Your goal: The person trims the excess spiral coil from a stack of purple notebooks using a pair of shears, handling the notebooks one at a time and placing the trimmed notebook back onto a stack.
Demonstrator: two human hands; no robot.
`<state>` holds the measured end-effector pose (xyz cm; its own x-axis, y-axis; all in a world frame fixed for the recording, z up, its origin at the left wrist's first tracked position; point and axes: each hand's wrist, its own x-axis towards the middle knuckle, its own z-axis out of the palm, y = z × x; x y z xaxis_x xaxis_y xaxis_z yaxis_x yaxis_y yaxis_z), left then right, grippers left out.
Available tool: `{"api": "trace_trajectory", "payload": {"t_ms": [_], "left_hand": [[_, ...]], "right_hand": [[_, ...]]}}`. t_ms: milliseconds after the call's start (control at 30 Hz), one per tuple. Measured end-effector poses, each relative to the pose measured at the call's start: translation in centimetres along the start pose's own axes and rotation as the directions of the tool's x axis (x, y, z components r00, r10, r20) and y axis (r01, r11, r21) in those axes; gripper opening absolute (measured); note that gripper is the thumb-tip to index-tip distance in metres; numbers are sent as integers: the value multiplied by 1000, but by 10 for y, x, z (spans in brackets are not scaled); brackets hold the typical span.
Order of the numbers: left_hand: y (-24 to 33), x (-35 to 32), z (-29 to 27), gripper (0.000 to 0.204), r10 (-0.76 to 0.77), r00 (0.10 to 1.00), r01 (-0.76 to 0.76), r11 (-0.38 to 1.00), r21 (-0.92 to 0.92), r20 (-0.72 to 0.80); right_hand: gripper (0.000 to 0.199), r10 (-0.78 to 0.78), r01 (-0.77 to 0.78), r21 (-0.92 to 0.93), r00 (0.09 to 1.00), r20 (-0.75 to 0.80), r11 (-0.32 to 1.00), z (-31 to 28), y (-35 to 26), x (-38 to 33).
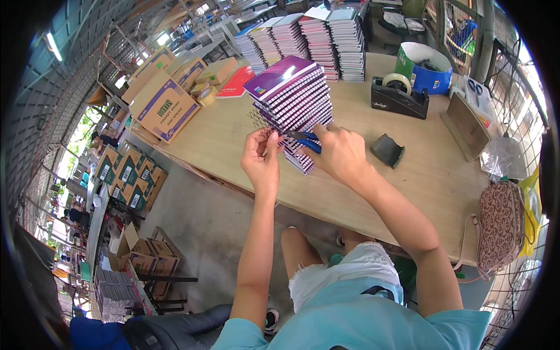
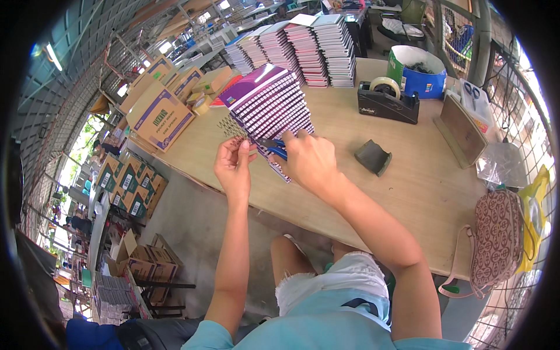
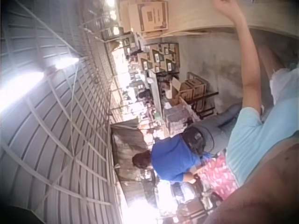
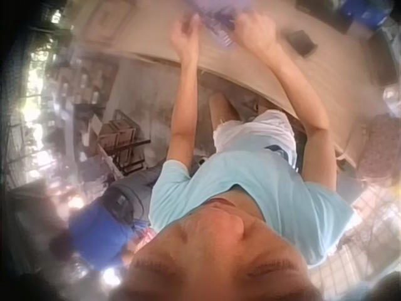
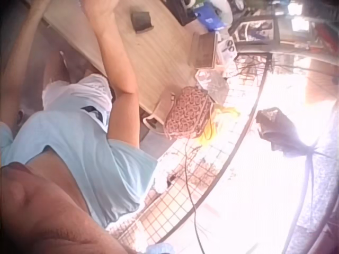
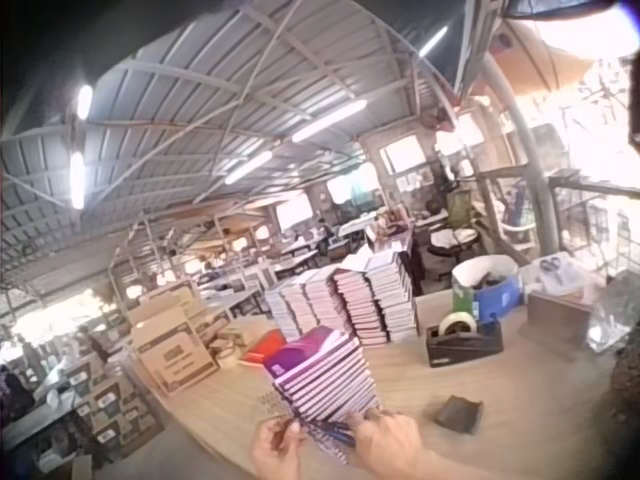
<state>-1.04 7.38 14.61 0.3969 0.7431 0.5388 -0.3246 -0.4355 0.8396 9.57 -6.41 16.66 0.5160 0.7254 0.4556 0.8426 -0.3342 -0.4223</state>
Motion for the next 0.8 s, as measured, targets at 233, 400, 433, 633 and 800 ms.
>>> {"api": "trace_trajectory", "payload": {"t_ms": [233,400,433,633,800], "left_hand": [[-1,1,-1,17,7,1000,-7,1000,-26,11],[0,0,-1,18,24,1000,-24,999,32,11],[0,0,-1,18,24,1000,-24,999,34,12],[-1,2,-1,19,33,999,-33,999,9,16],[-2,3,-8,22,12,1000,-12,1000,11,23]], "right_hand": [[52,-41,29,-54,973,-229,998,-1,0,-5],[51,-36,19,-83,978,-206,996,1,-1,-1],[50,-36,23,-68,979,-199,997,0,-1,-1],[45,50,-48,70,998,-35,996,-1,3,3],[46,-52,46,-28,968,-248,999,-5,4,-1]]}}
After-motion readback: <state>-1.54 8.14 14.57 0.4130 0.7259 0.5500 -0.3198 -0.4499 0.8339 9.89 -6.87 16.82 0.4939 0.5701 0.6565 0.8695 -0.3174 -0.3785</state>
